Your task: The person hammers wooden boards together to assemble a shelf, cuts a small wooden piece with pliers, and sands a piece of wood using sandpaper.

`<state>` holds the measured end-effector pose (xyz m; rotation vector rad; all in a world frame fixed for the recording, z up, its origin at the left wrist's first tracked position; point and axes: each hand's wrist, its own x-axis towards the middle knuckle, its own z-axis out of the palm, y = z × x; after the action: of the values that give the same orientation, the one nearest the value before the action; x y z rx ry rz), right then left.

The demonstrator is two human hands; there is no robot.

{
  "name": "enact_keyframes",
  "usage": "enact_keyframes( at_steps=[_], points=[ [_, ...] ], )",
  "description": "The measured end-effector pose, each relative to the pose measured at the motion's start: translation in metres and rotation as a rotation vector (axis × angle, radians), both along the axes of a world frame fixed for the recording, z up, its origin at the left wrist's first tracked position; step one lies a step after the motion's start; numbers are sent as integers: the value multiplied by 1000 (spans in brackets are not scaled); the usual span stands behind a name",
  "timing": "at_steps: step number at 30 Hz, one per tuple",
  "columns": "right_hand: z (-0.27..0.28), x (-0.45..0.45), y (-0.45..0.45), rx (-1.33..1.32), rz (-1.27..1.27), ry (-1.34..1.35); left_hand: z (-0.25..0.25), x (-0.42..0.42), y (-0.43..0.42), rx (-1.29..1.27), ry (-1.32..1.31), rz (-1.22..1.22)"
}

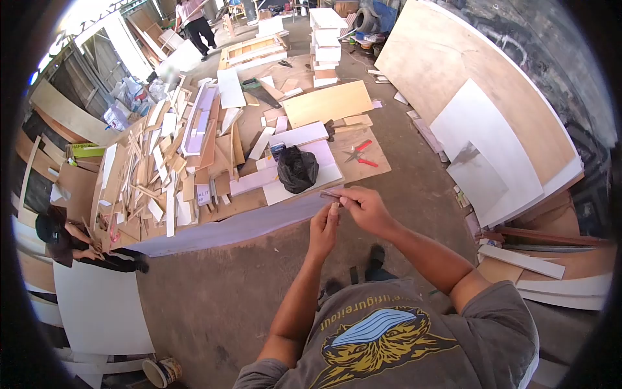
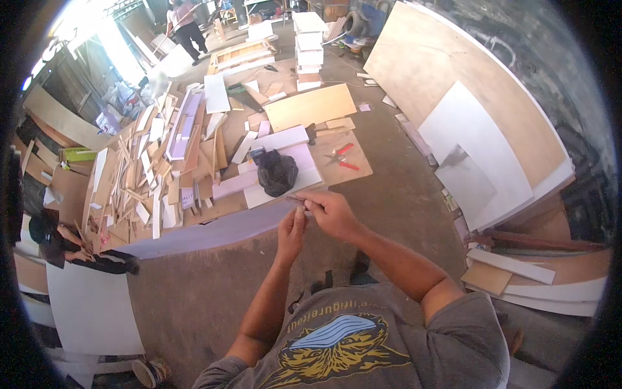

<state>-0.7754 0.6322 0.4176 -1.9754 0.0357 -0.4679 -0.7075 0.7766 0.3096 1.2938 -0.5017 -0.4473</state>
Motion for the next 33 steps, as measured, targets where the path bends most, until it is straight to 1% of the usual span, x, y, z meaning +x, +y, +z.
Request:
enact_keyframes(
  at_steps=[2, 5, 10, 12, 14, 17, 18, 20, 23, 28, 32, 33],
  points=[
    [0, -2, -4, -16, 19, -1, -1, 2, -4, -2, -34, -11],
    [-8, -2, -18, -4, -44, -6, 8, 0, -16, -1, -84, -14],
    [2, -15, -38, 31, -74, 4, 15, -5, -43, 14, -106, -35],
    [1, -21, -53, 54, -112, 6, 21, -11, -58, 57, -106, -34],
    [-6, -25, -72, 78, -151, 10, 11, -13, -78, 50, -118, -43],
    [-8, -38, -99, 41, -118, -35, 12, -19, -105, 53, -97, -70],
    [-10, -41, -112, 43, -143, -28, 13, -23, -115, 56, -82, -84],
    [-17, -46, -144, 44, -195, -17, 14, -30, -143, 65, -92, -98],
    [-21, -66, -196, 25, -128, -89, 1, -41, -196, 45, -106, -119],
    [-26, -99, -295, 59, -185, -83, 18, -85, -294, 117, -115, -77],
    [-17, -123, -349, 79, -164, -129, 29, -104, -353, 156, -130, -85],
    [-23, -126, -363, 82, -183, -110, 30, -110, -366, 157, -123, -88]
  ],
)
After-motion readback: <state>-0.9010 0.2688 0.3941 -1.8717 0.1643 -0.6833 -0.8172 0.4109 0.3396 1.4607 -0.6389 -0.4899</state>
